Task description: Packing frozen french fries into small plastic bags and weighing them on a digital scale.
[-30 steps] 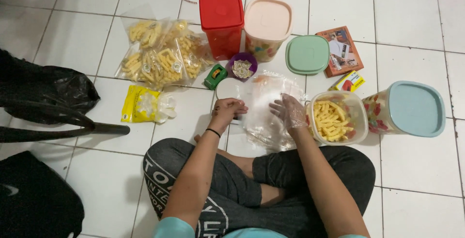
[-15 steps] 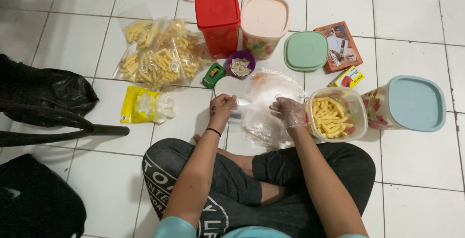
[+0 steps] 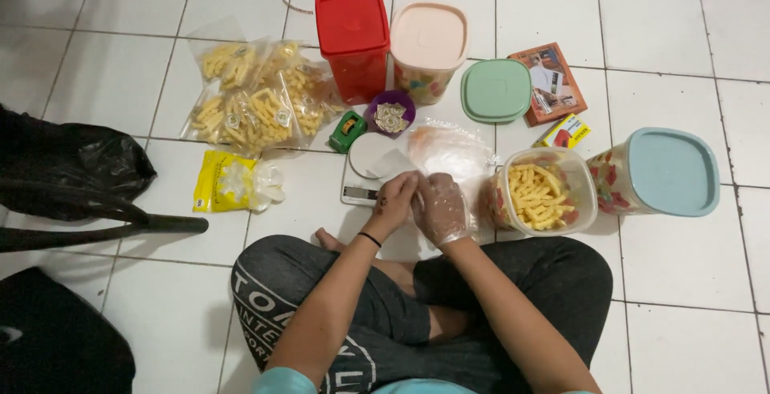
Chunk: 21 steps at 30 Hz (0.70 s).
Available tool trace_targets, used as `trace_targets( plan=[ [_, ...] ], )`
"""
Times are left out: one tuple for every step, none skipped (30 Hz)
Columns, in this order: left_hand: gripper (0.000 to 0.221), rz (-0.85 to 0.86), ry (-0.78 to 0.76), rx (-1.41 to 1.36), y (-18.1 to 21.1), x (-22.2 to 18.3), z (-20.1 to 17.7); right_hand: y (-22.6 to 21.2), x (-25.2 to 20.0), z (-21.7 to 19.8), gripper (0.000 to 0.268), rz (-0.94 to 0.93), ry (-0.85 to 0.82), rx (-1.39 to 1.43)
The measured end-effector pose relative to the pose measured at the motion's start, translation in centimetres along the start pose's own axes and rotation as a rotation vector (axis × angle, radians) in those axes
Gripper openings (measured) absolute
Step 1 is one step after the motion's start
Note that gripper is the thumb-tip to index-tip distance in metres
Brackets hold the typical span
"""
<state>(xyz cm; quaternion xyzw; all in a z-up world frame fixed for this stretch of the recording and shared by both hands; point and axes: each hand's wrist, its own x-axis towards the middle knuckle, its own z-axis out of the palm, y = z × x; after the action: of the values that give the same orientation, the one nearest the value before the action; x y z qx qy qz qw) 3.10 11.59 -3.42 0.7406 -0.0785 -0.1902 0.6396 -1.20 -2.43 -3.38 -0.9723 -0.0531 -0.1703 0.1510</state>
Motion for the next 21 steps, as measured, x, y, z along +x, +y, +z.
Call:
trace_targets(
  plan=[
    [0.049, -0.002, 0.002, 0.0, -0.3, 0.1, 0.0, -0.1, -0.1, -0.1, 0.045, -0.002, -0.002, 0.001],
    [0.041, 0.005, 0.05, 0.021, -0.6, 0.2, -0.1, -0.2, -0.1, -0.2, 0.049, -0.008, -0.04, 0.061],
    [0.042, 0.012, 0.098, 0.042, -0.9, 0.4, -0.2, -0.3, -0.1, -0.3, 0.054, -0.014, -0.079, 0.121],
    [0.042, 0.009, 0.1, 0.04, -0.5, 0.3, -0.4, -0.1, -0.1, -0.4, 0.054, -0.016, -0.083, 0.122],
    [0.035, 0.017, 0.126, 0.088, -0.1, 0.2, -0.5, 0.1, -0.1, -0.5, 0.052, -0.006, -0.078, 0.26],
    [0.027, 0.026, 0.15, 0.135, 0.4, 0.2, -0.6, 0.5, 0.0, -0.7, 0.051, 0.006, -0.074, 0.396],
    [0.027, 0.024, 0.152, 0.132, 0.4, 0.2, -0.6, 0.4, 0.0, -1.0, 0.051, 0.004, -0.078, 0.395],
    [0.025, 0.017, 0.148, 0.119, 0.5, 0.3, -0.7, 0.3, 0.2, -1.3, 0.048, 0.057, -0.085, 0.478],
    [0.023, 0.011, 0.145, 0.107, 0.6, 0.3, -0.8, 0.2, 0.3, -1.6, 0.045, 0.111, -0.093, 0.561],
    [0.023, 0.01, 0.147, 0.106, 0.7, 0.5, -0.9, 0.4, 0.2, -1.4, 0.045, 0.109, -0.095, 0.561],
    [0.023, 0.005, 0.132, 0.12, 0.7, 0.6, -1.0, 0.6, 0.1, -1.2, 0.045, 0.174, -0.152, 0.6],
    [0.024, 0.0, 0.113, 0.134, 0.7, 0.7, -1.0, 0.9, -0.2, -1.0, 0.045, 0.243, -0.208, 0.637],
    [0.024, -0.002, 0.112, 0.134, 0.6, 0.7, -0.9, 0.8, 0.0, -1.1, 0.045, 0.245, -0.209, 0.637],
    [0.024, -0.005, 0.109, 0.132, 0.4, 0.8, -0.9, 0.7, 0.1, -1.2, 0.044, 0.307, -0.256, 0.753],
    [0.024, -0.007, 0.107, 0.13, 0.3, 0.8, -0.8, 0.6, 0.3, -1.3, 0.042, 0.37, -0.302, 0.869],
    [0.024, -0.008, 0.107, 0.131, 0.4, 0.7, -0.8, 0.6, 0.3, -1.3, 0.042, 0.371, -0.302, 0.87],
    [0.026, -0.024, 0.085, 0.107, 0.6, 0.6, -0.7, 0.5, 0.3, -1.2, 0.038, 0.418, -0.319, 0.937],
    [0.029, -0.039, 0.062, 0.082, 0.7, 0.5, -0.6, 0.5, 0.4, -1.1, 0.035, 0.465, -0.335, 1.003],
    [0.029, -0.039, 0.061, 0.083, 0.9, 0.4, -0.6, 0.1, 0.4, -1.6, 0.035, 0.466, -0.334, 1.003],
    [0.03, -0.039, 0.036, 0.063, 1.2, 0.2, -0.6, -0.1, 0.5, -2.1, 0.03, 0.495, -0.33, 1.023],
    [0.031, -0.04, 0.012, 0.044, 1.4, 0.1, -0.6, -0.4, 0.6, -2.5, 0.026, 0.524, -0.326, 1.043]
  ],
)
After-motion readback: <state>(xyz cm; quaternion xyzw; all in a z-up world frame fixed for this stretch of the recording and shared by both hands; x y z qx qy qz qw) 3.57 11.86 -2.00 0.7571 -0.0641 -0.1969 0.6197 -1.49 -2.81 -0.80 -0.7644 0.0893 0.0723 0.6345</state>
